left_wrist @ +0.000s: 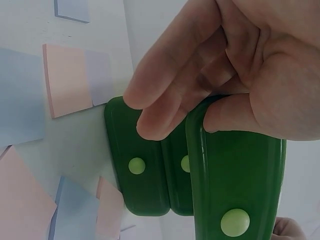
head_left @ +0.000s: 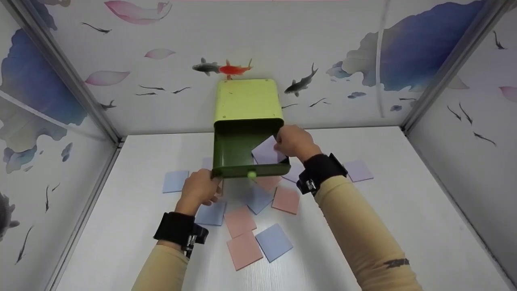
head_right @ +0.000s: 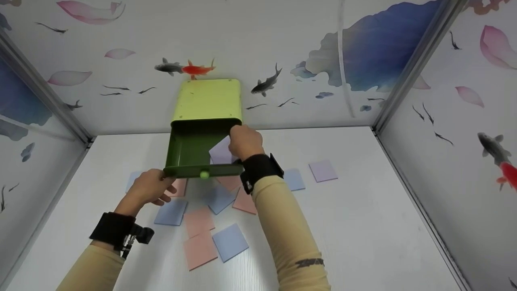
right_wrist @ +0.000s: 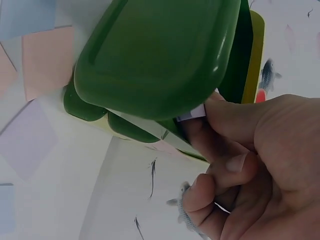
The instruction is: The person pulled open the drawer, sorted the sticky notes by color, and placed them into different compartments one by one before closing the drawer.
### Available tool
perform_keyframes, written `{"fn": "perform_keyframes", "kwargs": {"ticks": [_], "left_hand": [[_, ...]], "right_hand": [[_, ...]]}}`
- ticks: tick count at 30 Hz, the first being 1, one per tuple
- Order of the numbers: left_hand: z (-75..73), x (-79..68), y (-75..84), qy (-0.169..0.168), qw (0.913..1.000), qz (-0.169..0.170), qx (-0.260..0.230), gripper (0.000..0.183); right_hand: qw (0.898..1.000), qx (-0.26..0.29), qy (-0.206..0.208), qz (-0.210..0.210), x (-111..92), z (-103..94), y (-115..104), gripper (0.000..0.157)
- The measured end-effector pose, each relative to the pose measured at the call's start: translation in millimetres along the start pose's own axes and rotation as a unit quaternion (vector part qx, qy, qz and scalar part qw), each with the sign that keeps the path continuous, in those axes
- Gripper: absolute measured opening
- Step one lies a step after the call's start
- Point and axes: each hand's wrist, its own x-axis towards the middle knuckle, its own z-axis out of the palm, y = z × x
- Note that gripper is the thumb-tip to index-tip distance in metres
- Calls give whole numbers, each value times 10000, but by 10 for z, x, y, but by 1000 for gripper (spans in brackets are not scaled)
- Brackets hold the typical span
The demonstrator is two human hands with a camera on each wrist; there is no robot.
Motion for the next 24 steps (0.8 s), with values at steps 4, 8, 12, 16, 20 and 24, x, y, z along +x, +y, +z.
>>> {"fn": "perform_keyframes", "kwargs": {"ticks": [4, 8, 12, 16, 20, 24], "left_hand": [[1, -4, 3, 20, 10000, 22, 17, 33], [4, -8, 5, 34, 10000, -7, 0, 32], [7, -12, 1, 23, 10000, -39, -48, 32], [6, -19, 1, 23, 10000, -25, -45, 33], [5, -17, 0, 23, 10000, -19, -41, 33], [7, -17, 1, 22, 10000, -26, -85, 32]], "right_hand": [[9991, -329, 51, 246, -15, 19, -58, 35], [9983, -531, 111, 236, -42, 43, -118, 15], [9977, -644, 192, 77, -58, 84, -149, 42], [9963, -789, 324, 113, -69, 130, -169, 34], [9934, -1064, 414, 144, -87, 169, -202, 19], [9889, -1388, 529, 56, -100, 212, -229, 11]]}}
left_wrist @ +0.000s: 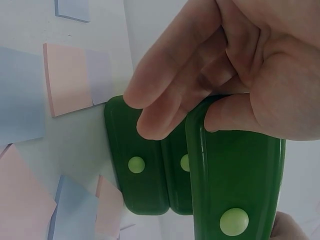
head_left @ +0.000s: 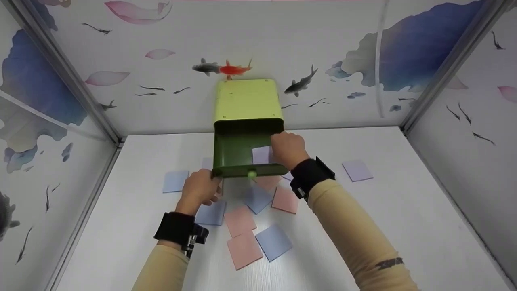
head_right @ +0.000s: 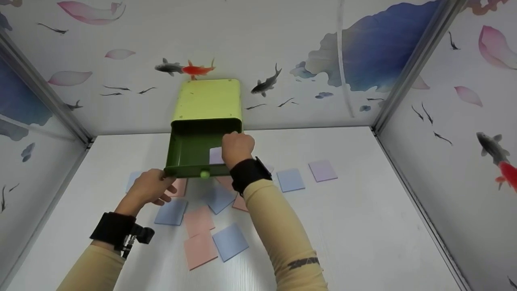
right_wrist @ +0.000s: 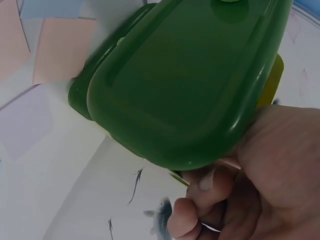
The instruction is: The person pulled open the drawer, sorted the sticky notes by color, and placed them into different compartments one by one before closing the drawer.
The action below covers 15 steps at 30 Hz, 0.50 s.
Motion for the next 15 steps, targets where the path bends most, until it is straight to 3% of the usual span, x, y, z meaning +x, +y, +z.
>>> {"fn": "perform_keyframes", "kwargs": {"ticks": [7, 15], "left_hand": [[7, -3, 15, 16, 10000, -22, 44, 32], [-4, 2, 12, -6, 10000, -63, 45, 34]], "right_hand": [[9996, -258, 110, -43, -18, 45, -26, 28], [9991, -382, 201, -2, -10, 32, -34, 18]]}}
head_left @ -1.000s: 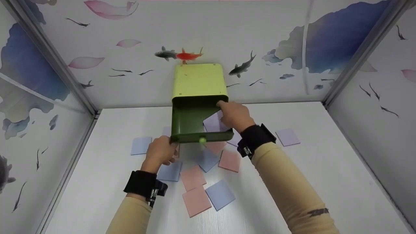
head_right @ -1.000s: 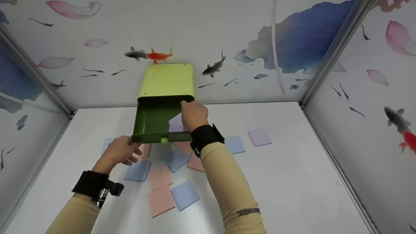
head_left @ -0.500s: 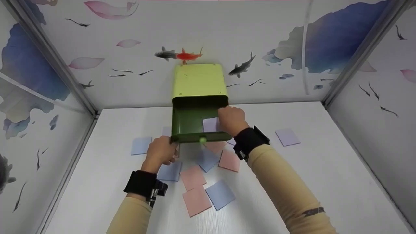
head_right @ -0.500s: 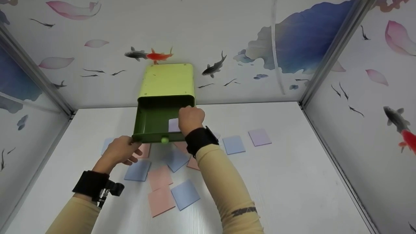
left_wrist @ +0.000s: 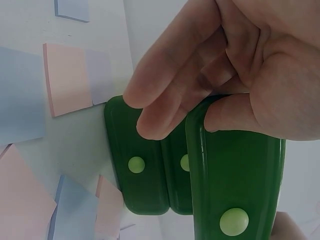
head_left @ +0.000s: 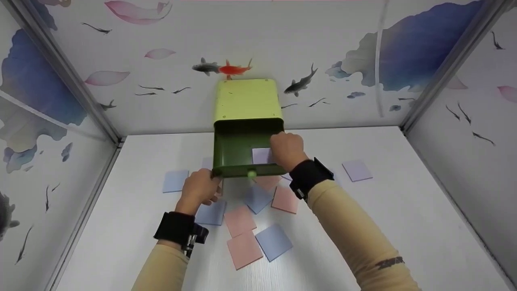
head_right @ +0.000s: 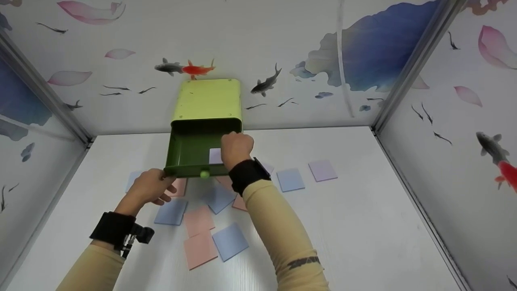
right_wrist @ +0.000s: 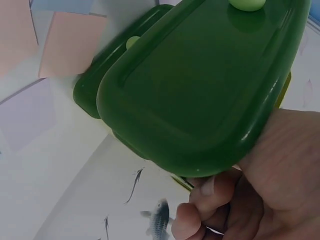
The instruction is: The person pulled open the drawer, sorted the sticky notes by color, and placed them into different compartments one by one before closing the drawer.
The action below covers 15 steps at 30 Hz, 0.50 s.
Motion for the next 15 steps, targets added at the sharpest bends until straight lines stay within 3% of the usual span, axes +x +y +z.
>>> {"fn": "perform_keyframes", "kwargs": {"ticks": [9, 15], "left_hand": [[-3, 3, -8, -34, 10000, -8, -2, 33], [1, 2, -11, -8, 10000, 95, 9, 33]], "right_hand": [[9997, 216, -48, -67, -32, -206, 119, 17], [9979, 609, 205, -128, -116, -344, 312, 8]]}}
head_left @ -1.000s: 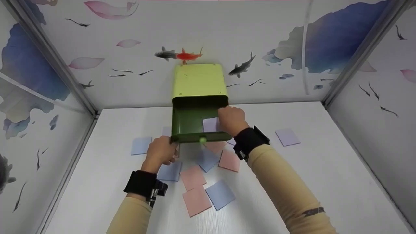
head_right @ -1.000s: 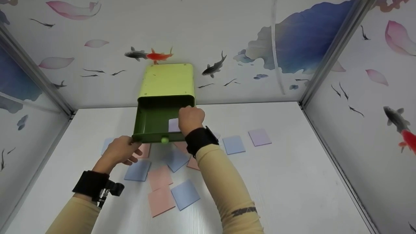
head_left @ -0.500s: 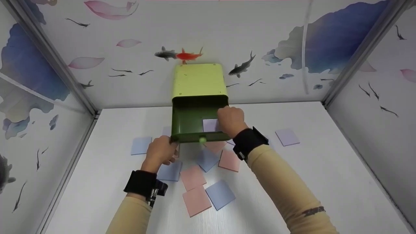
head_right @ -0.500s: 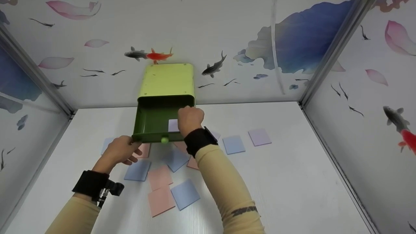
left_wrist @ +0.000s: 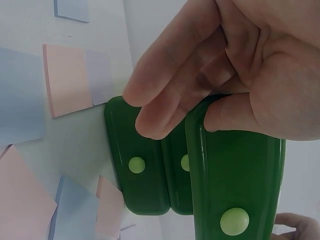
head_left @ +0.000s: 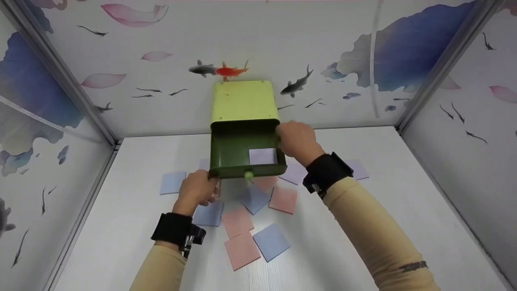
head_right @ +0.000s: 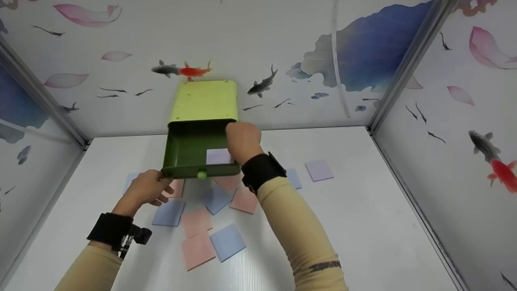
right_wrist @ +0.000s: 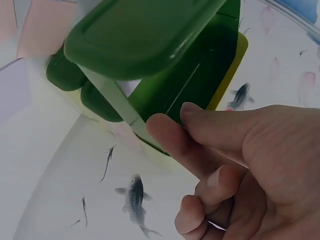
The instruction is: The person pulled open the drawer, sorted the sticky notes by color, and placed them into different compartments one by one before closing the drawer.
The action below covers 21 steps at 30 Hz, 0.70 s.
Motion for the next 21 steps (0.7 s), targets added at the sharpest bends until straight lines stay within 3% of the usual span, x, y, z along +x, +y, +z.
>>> {"fn": "perform_keyframes", "kwargs": {"ticks": [6, 14, 21], "left_hand": [[-9, -8, 8, -25, 10000, 47, -39, 35], [-9, -8, 3, -24, 10000, 6, -73, 34], [1, -3, -2, 0, 10000, 36, -15, 34]], "right_hand": [[9995, 132, -180, 239, -63, -54, 305, 29], [9963, 212, -615, 568, -181, 36, 765, 37], [9903, 467, -923, 922, -327, 254, 1190, 39]]}}
